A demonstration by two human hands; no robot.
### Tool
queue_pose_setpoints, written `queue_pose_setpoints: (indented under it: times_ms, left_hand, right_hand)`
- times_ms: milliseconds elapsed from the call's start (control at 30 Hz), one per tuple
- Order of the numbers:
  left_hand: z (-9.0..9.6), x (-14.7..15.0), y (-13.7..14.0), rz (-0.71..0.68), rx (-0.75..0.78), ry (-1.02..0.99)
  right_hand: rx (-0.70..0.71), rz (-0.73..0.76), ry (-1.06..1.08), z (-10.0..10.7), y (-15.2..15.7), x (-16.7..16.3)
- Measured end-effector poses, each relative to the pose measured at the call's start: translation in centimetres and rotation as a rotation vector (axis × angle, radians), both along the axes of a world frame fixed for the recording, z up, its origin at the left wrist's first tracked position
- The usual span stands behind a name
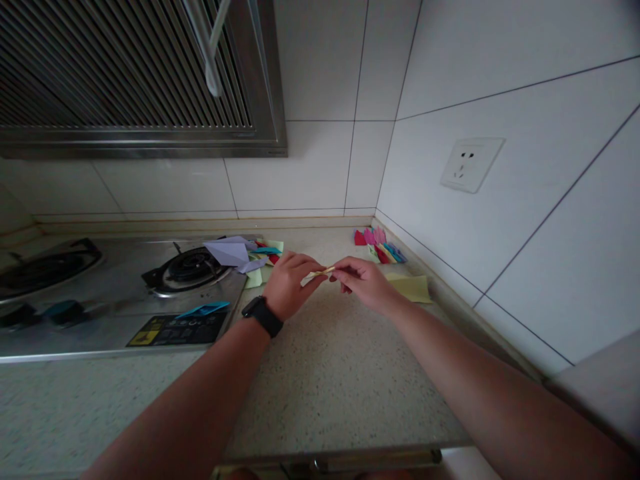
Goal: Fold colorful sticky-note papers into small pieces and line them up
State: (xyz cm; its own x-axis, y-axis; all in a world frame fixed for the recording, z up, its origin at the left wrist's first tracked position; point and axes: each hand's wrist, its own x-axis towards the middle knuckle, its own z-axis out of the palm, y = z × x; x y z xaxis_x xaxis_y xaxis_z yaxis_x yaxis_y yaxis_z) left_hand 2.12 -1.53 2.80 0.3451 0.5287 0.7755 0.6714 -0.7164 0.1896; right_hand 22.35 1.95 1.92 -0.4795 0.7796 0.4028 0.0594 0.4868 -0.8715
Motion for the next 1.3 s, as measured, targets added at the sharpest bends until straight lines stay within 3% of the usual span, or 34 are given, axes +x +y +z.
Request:
queue_pose_setpoints:
  times_ms: [167, 400, 500, 600, 833, 1000, 1100, 1300]
  left_hand:
    - [0.4, 0.5, -0.6, 0.067, 0.029, 0.003]
    - [-0.5, 0.1, -0.4, 0.193, -0.19, 0.068]
    - [-0.4, 0.0, -0.3, 0.16, -0.084, 0.082]
    - [-0.3, 0.1, -0.2, 0.106, -0.01, 0.053]
    - [-0.4, 0.3, -0.3, 0.114, -0.121, -0.016]
    - [0.8, 0.4, -1.2, 0.027, -0.107, -0.069]
    - [1.1, 0.7, -1.5, -0.041, -0.145, -0.162]
    - [0.2, 1.2, -1.2, -0.072, -0.36, -0.343]
  right_hand:
    - [0.086, -0.066, -0.037, 0.2, -0.2, -0.1]
    - [0.064, -0.066, -0.036, 0.0, -0.1, 0.0]
    - [0.12, -0.065, -0.048, 0.1, -0.1, 0.0]
    - [0.275, -0.133, -0.062, 0.3, -0.1, 0.1]
    - [0.461, -0.233, -0.171, 0.4, 0.1, 0.2]
    - [0.567, -0.266, -0.129, 1.2, -0.6, 0.2]
    - [0.512, -0.265, -0.117, 1.7, -1.1, 0.2]
    - [0.164, -0.11, -0.131, 0.7, -0.6, -0.3]
